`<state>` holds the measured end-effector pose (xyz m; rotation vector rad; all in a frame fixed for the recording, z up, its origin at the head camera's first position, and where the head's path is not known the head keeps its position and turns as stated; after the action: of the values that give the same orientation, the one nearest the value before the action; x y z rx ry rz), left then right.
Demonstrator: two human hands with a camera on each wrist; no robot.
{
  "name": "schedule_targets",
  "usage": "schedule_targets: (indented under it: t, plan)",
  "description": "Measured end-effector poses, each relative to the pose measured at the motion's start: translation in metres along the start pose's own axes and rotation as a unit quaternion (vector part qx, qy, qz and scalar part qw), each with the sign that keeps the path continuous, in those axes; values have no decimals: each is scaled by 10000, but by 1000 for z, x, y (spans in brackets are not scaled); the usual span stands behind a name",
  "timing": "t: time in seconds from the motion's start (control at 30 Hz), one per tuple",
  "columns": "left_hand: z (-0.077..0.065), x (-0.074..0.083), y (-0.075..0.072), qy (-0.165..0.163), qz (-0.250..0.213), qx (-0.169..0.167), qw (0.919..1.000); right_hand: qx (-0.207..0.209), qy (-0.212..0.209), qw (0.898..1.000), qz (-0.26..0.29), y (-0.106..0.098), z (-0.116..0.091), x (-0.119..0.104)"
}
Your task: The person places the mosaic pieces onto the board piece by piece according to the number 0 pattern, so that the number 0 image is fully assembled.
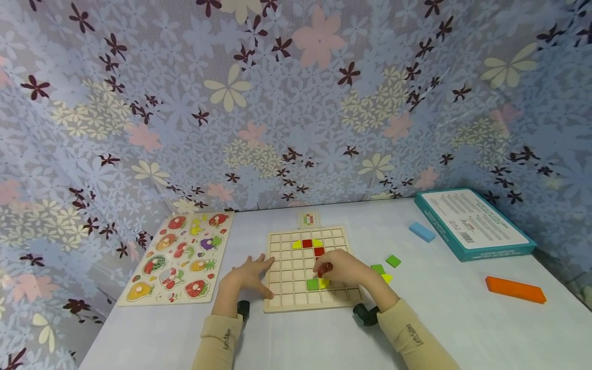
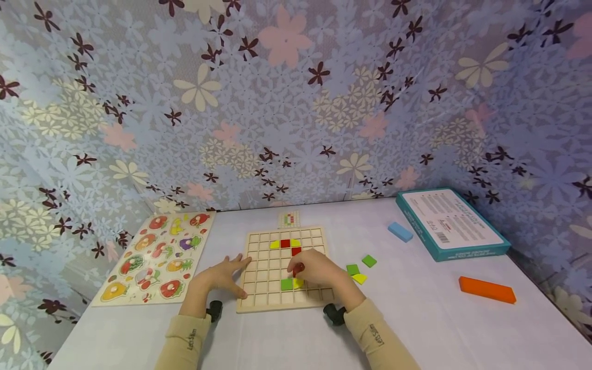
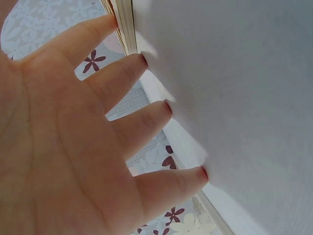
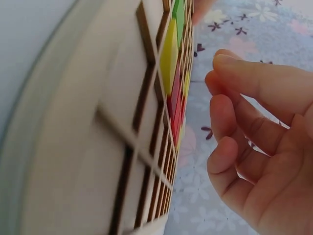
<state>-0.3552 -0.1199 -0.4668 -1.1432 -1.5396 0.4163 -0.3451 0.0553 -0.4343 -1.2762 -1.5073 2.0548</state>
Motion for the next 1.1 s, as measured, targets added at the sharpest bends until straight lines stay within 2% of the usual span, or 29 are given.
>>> schedule_targets:
  t: [0.2,0.57,0.73,1.1]
  plan:
    - [-1,-2,0,-3,-6,15,10000,75,16,10000,-4,-10,-14,16]
    - [-2,-2,0,6,43,49,10000,165,535,9983,162,-30,-51,58]
    - [-1,-2,0,19,37,35,10000,104,910,9956,221,-31,-66,74]
    - [-1,-2,0,20,39,75,10000,74,1069,9940,203,-35,-84,92]
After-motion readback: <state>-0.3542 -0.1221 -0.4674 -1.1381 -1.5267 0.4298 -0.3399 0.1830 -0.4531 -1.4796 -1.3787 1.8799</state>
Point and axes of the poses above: each hand's wrist, its own z-axis towards the middle knuckle, its own y-axis out of the palm, x = y × z, the point moved 10 cm from there along z, towards the middle knuckle, and after that the axes turned 9 degrees about -z, right-handed, at the moved point
